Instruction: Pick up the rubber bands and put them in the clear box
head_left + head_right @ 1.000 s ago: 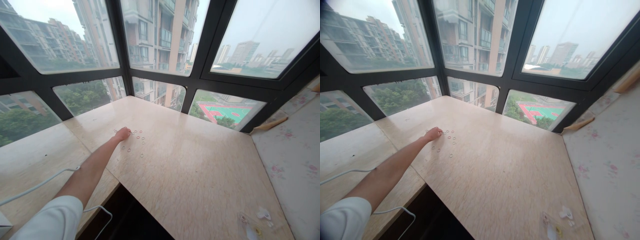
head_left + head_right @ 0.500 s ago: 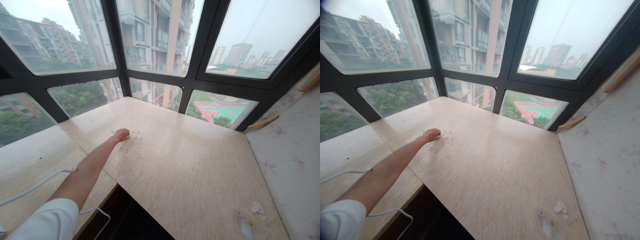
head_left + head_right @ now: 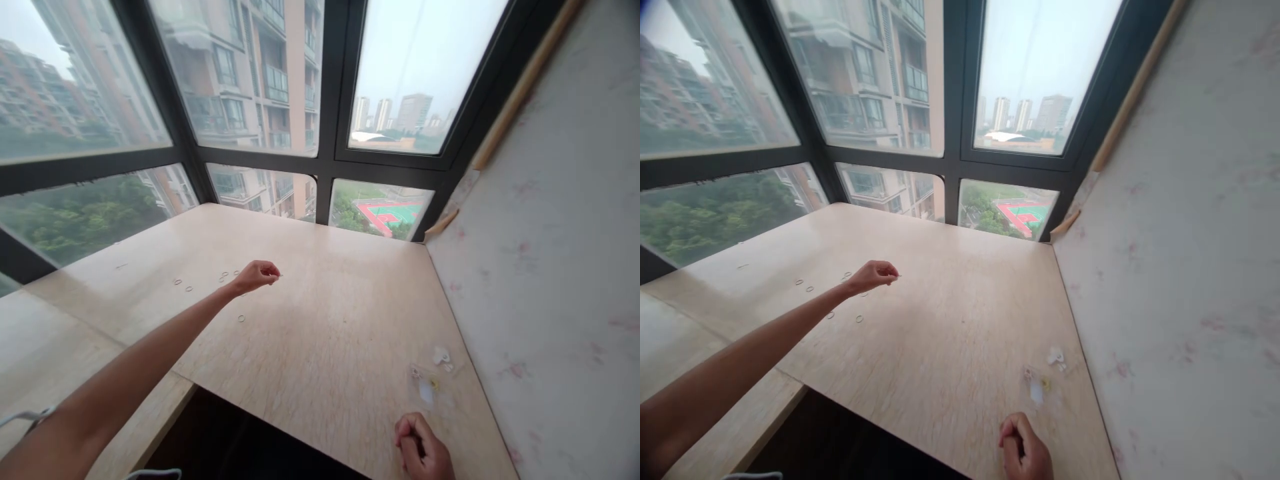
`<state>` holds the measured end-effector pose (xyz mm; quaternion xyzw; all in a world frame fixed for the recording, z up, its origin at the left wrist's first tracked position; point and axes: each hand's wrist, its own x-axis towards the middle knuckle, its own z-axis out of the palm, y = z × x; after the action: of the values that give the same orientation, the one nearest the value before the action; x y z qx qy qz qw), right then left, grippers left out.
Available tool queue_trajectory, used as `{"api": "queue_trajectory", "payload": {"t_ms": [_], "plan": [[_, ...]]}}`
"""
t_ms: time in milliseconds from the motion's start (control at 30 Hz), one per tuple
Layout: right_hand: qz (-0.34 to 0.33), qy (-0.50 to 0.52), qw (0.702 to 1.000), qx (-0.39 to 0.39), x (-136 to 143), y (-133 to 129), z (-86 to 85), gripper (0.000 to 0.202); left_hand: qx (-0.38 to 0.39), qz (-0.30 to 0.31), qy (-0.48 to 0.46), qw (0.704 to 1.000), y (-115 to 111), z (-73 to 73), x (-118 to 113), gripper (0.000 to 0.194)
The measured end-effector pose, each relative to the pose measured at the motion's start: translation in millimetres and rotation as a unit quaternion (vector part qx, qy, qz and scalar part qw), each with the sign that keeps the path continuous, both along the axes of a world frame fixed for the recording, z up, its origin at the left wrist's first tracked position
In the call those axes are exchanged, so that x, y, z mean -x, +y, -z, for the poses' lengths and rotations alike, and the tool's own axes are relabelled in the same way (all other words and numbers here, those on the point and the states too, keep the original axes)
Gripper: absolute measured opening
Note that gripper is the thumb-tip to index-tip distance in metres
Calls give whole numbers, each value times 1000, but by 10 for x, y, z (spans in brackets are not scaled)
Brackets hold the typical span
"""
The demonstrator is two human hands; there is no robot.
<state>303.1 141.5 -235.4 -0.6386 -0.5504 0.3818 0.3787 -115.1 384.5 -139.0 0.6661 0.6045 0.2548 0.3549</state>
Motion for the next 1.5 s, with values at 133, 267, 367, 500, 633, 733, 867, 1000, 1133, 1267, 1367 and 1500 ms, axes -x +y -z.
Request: {"api": "queue_trajectory", "payload": {"t_ms": [133, 267, 367, 500, 633, 733, 867, 1000, 1133, 1267, 1367, 1500], "plan": [[-39, 0, 999, -14, -14, 44, -82, 11, 35, 71, -71, 994, -41, -86, -807, 23], [-49, -8, 998, -30, 11, 64, -156, 12, 96, 111, -179, 973, -163, -145, -1645, 29], [-53, -8, 998, -36, 36, 72, -206, 14, 123, 176, -204, 955, -306, -138, -2210, 25], [-34, -3, 998, -43, 65, 82, -248, 16, 86, 262, -119, 954, -513, -67, -2782, 17], [-24, -11, 999, -44, 77, 92, -281, 16, 32, 323, -53, 944, -651, 49, -3145, 18], [-22, -2, 999, -44, 74, 98, -298, 15, 23, 341, -52, 938, -693, 140, -3303, 20], [-20, 24, 999, -41, 63, 99, -291, 16, 44, 344, -62, 936, -711, 202, -3351, 23], [-13, 25, 999, -33, 52, 100, -288, 16, 30, 346, -49, 936, -731, 180, -3266, 24], [-16, 33, 999, -38, 50, 106, -315, 15, -49, 394, 10, 918, -770, 142, -3182, 23], [-17, 29, 999, -37, 50, 103, -332, 16, -76, 421, 51, 903, -800, 153, -3156, 26], [-18, 31, 999, -33, 47, 93, -327, 16, -71, 404, 29, 912, -797, 175, -3128, 27], [-22, 39, 998, -33, 42, 80, -324, 16, -50, 303, -55, 950, -818, 221, -3022, 24]]}}
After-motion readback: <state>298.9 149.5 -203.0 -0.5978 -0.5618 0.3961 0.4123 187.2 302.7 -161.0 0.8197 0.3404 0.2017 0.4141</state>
